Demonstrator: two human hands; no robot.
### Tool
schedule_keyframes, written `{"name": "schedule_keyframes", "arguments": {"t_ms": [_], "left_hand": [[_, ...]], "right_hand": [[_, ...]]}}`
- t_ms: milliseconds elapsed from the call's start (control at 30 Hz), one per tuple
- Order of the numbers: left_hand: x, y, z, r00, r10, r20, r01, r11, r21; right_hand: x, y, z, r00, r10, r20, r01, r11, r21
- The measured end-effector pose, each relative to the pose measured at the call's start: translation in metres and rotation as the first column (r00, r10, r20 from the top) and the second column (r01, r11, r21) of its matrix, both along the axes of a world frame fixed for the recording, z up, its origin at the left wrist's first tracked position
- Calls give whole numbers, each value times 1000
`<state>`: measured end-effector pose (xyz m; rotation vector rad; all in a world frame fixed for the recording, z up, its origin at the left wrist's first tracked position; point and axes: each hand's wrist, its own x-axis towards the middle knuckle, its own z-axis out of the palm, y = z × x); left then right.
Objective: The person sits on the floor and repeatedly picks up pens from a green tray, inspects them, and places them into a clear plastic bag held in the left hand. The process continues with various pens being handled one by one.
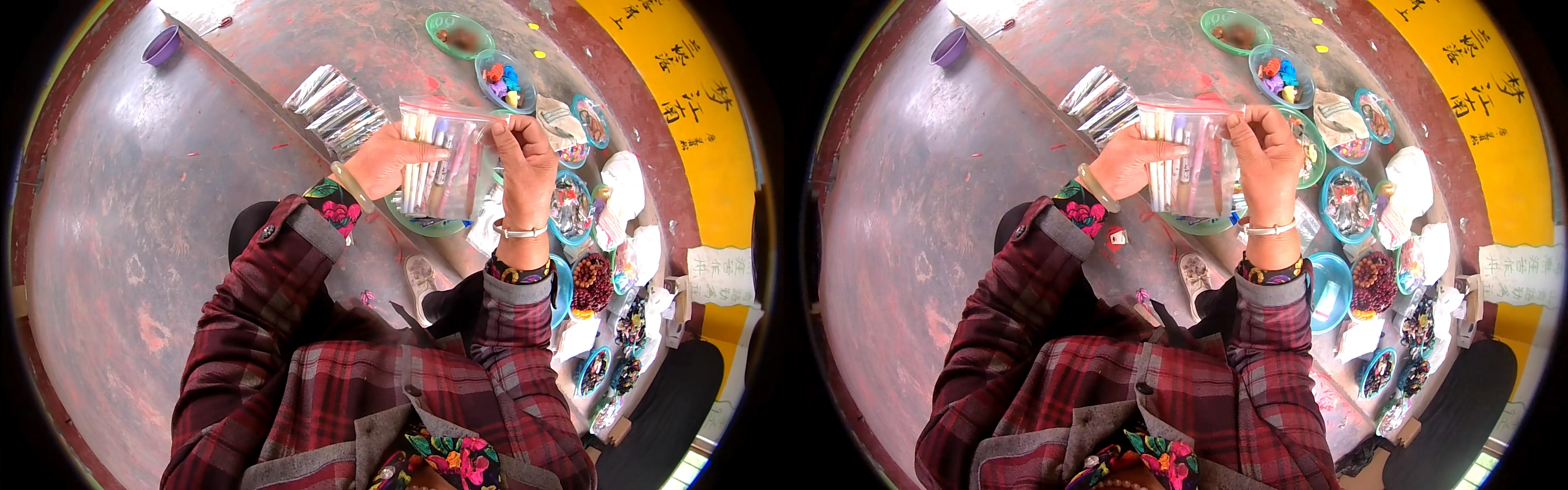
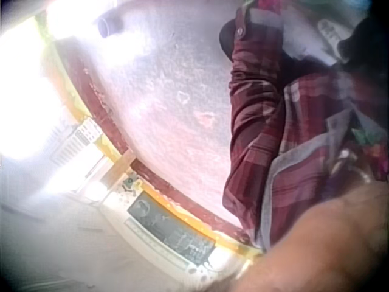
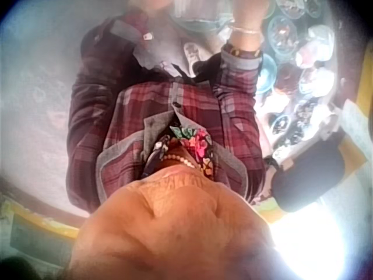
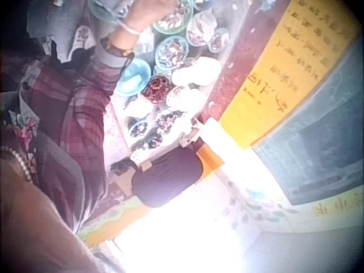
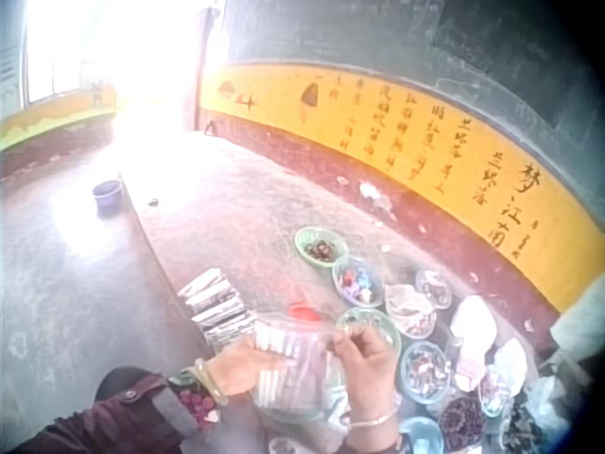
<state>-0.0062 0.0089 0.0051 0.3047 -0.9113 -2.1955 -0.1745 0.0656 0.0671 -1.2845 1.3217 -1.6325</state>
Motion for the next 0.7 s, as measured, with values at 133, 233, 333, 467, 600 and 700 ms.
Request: {"name": "schedule_keyframes", "arguments": {"t_ms": [133,233,333,467,600,700], "left_hand": [[-1,2,-1,998,-49,-40,51,997,49],[-1,6,4,996,-40,-76,49,992,120],[-1,13,18,982,-58,-178,81,989,120],[-1,9,-1,985,-79,-152,105,981,166],[-1,16,8,973,-176,-147,191,977,97],[-8,20,6,981,-140,-136,157,980,123]], "right_hand": [[13,6,10,965,-140,-223,135,990,-38],[22,12,17,800,-304,-518,244,953,-182],[24,15,21,654,-408,-637,256,912,-321],[26,11,21,803,-359,-476,265,930,-255],[22,8,15,971,-176,-161,171,984,-46],[20,-1,3,979,-162,-126,160,987,-33]]}}
